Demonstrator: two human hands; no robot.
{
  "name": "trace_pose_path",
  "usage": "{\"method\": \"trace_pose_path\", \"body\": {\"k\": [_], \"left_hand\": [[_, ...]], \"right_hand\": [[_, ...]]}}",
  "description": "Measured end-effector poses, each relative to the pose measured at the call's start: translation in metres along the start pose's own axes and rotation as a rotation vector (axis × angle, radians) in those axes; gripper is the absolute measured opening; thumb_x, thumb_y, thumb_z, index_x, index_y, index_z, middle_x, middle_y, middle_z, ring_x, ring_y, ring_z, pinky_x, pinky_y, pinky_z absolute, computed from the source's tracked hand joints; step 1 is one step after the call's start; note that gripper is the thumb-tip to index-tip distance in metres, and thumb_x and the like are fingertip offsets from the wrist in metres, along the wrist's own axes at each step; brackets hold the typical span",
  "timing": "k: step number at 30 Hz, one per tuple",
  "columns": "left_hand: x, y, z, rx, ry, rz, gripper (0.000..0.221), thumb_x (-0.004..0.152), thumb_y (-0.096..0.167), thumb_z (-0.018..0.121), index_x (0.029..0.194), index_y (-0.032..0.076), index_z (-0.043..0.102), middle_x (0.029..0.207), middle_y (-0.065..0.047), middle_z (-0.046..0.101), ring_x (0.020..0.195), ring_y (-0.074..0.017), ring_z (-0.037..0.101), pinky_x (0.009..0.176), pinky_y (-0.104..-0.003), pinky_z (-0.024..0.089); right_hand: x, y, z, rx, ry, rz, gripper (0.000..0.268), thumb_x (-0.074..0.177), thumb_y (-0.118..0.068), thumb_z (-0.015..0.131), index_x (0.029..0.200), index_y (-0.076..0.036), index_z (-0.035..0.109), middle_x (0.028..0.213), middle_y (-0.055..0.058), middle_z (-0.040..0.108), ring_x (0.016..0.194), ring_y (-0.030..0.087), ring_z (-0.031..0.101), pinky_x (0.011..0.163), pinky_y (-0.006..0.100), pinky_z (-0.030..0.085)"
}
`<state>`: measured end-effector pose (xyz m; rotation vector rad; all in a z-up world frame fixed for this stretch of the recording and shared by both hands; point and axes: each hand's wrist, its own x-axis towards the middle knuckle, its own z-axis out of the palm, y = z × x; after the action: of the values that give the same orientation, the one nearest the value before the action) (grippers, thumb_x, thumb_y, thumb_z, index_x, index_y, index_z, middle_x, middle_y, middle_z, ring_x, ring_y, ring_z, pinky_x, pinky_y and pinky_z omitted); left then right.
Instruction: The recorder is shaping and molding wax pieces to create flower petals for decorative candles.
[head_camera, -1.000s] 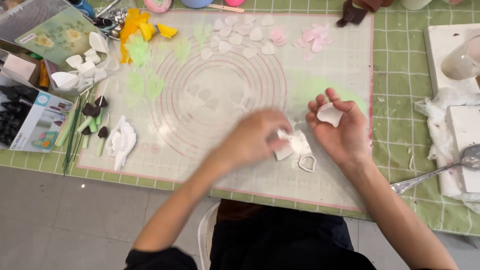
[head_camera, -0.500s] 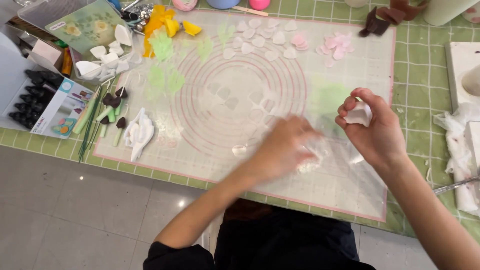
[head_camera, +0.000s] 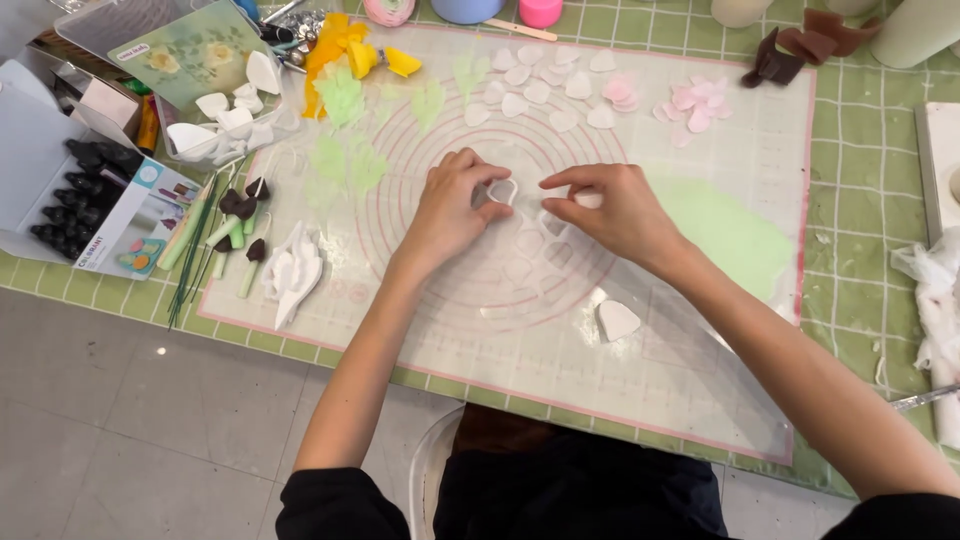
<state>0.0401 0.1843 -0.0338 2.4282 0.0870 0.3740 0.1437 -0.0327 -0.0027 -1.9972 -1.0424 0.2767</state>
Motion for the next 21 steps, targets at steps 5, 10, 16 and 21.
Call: {"method": "trace_pose_path", "body": {"k": [5,10,16,21], "left_hand": [[-0.001,-0.001,0.005,0.02,-0.023,-0.029,0.045,0.073,0.018,0.088,0.115,0.01,0.076,0.103,-0.005,0.062,0.109,-0.0234,0.057,0.099,-0.039,0.039],[-0.001,0.001,-0.001,0.041,-0.017,-0.035,0.049,0.07,0.02,0.089,0.116,0.009,0.076,0.103,-0.005,0.062,0.107,-0.0239,0.056,0.096,-0.039,0.039],[-0.006,-0.015,-0.004,-0.129,0.011,-0.148,0.041,0.081,0.016,0.08,0.122,0.014,0.075,0.107,-0.002,0.062,0.101,-0.0227,0.056,0.093,-0.035,0.046],[-0.007,-0.014,0.005,0.088,0.103,0.035,0.027,0.08,0.017,0.084,0.107,0.012,0.082,0.093,-0.006,0.061,0.098,-0.0232,0.056,0.088,-0.038,0.04]], "right_hand": [[0.017,0.0,0.016,-0.008,-0.031,0.003,0.032,0.086,-0.02,0.08,0.116,-0.01,0.078,0.083,0.015,0.075,0.069,0.021,0.071,0.071,0.035,0.056],[0.028,0.0,0.027,-0.116,-0.101,0.083,0.036,0.085,-0.024,0.081,0.12,-0.015,0.077,0.076,0.015,0.073,0.06,0.024,0.07,0.068,0.037,0.055],[0.033,-0.008,0.028,-0.176,-0.165,0.138,0.041,0.085,-0.035,0.08,0.122,-0.019,0.076,0.067,0.015,0.072,0.062,0.025,0.07,0.07,0.04,0.053],[0.037,0.009,0.038,-0.201,-0.117,0.033,0.041,0.08,-0.033,0.084,0.116,-0.014,0.079,0.079,0.014,0.074,0.076,0.026,0.071,0.072,0.04,0.053]]}}
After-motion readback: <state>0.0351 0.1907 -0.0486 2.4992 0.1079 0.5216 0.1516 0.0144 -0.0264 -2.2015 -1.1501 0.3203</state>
